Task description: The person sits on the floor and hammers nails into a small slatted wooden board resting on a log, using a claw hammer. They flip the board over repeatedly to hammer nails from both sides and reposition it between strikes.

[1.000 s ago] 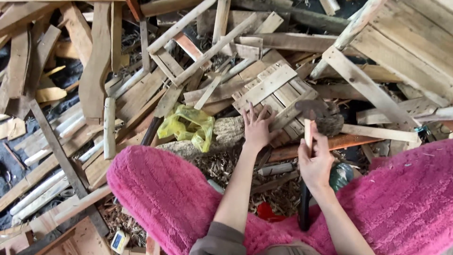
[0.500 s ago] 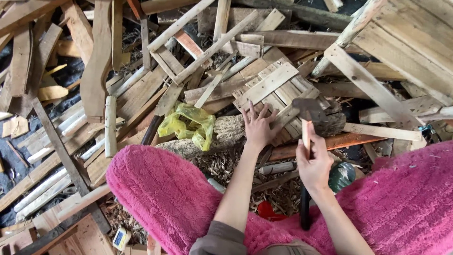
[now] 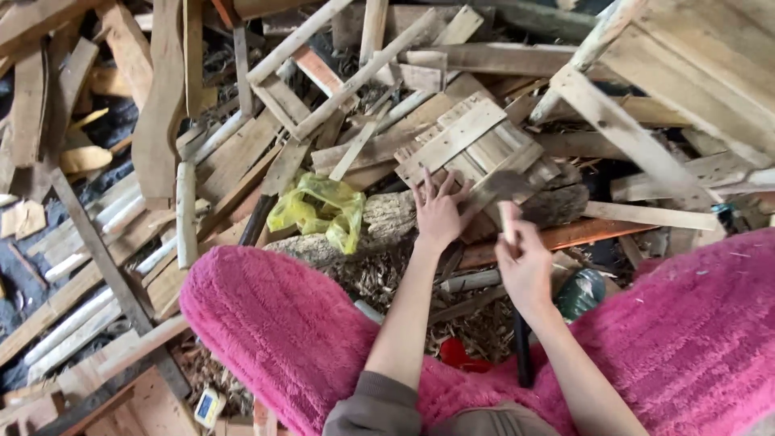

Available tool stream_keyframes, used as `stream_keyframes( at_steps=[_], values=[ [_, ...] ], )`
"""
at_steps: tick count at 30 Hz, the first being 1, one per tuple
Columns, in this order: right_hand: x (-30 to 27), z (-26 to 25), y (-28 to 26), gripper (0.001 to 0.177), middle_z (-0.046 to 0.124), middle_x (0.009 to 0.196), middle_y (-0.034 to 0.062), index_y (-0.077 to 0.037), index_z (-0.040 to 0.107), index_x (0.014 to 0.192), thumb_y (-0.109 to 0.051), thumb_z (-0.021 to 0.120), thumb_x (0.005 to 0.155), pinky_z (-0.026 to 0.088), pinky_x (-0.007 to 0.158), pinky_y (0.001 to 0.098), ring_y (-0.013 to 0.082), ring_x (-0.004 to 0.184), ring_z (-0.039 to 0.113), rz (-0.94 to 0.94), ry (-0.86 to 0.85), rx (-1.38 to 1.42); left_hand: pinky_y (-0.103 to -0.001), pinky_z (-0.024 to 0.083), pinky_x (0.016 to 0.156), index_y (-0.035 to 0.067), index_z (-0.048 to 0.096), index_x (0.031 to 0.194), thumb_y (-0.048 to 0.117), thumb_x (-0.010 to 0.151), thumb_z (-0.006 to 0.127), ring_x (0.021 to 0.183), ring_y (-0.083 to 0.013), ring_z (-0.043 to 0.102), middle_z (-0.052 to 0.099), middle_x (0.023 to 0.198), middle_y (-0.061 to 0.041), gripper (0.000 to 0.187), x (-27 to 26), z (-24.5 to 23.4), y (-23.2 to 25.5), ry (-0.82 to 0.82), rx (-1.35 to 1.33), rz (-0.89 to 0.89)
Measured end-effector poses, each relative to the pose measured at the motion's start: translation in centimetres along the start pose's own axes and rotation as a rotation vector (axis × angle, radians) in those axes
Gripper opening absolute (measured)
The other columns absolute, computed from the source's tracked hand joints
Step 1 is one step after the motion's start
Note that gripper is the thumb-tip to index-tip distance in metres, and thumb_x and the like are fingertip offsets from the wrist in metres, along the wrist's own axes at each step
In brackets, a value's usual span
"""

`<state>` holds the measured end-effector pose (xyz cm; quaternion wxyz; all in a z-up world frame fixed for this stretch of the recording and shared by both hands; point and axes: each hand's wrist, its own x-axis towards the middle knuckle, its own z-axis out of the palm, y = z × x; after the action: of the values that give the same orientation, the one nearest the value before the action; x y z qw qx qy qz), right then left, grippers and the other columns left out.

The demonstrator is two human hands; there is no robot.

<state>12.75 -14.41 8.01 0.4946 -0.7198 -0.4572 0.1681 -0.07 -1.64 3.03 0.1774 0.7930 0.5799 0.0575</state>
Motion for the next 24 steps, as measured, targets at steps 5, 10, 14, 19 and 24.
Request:
stream_keyframes(
  at_steps=[5,10,14,19,24],
  values=[
    [1.4,-0.4,-1.1,0.025,0.069,0.063,0.0146,-0.014,0.069,0.117,-0.012,0.065,0.092,0.048,0.031,0.0303,0.0222,0.035,0.059,0.27,-0.188,0.106,-0.068,0.001,0.123,0.04,0.053,0.146,0.061,0.088,0.056,0.158,-0.0449,0.002,0.037,0.166,0.003,0.062,0.1,-0.6,0.0,-0.079,-0.021,-0.008],
    [0.8,-0.6,-0.3,0.028,0.067,0.063,0.0191,-0.006,0.067,0.12,-0.007,0.063,0.093,0.045,0.032,0.0339,0.0256,0.039,0.061,0.158,-0.142,0.102,-0.067,-0.003,0.123,0.04,0.049,0.15,0.07,0.078,0.061,0.157,-0.0453,-0.001,0.033,0.167,0.003,0.079,0.1,-0.6,0.2,-0.125,0.034,0.004],
    [1.4,-2.1,-2.8,0.028,0.067,0.069,0.0252,0.001,0.063,0.125,0.005,0.065,0.097,0.051,0.036,0.0337,0.0292,0.042,0.06,-0.126,-0.037,0.099,-0.068,-0.003,0.123,0.034,0.049,0.152,0.067,0.081,0.063,0.157,-0.0457,-0.004,0.031,0.168,0.001,0.079,0.3,-1.3,0.4,-0.129,0.003,-0.009],
    [1.1,-1.0,-2.5,0.024,0.068,0.097,0.023,0.003,0.065,0.115,0.006,0.066,0.091,0.051,0.057,0.0377,0.0338,0.075,0.066,-0.129,-0.027,0.061,-0.068,-0.003,0.123,0.038,0.045,0.153,0.063,0.082,0.065,0.157,-0.0444,-0.004,0.029,0.169,0.004,0.078,0.6,-1.1,0.0,-0.174,0.033,-0.009],
    [1.9,-1.5,-2.6,0.03,0.074,0.092,0.0245,-0.013,0.067,0.12,-0.011,0.068,0.09,0.058,0.062,0.0479,0.0402,0.082,0.072,0.137,-0.144,-0.017,-0.067,0.002,0.124,0.04,0.043,0.154,0.06,0.085,0.064,0.157,-0.0448,-0.001,0.031,0.168,0.002,0.075,0.5,-2.2,0.3,-0.177,0.032,0.003]
  ],
)
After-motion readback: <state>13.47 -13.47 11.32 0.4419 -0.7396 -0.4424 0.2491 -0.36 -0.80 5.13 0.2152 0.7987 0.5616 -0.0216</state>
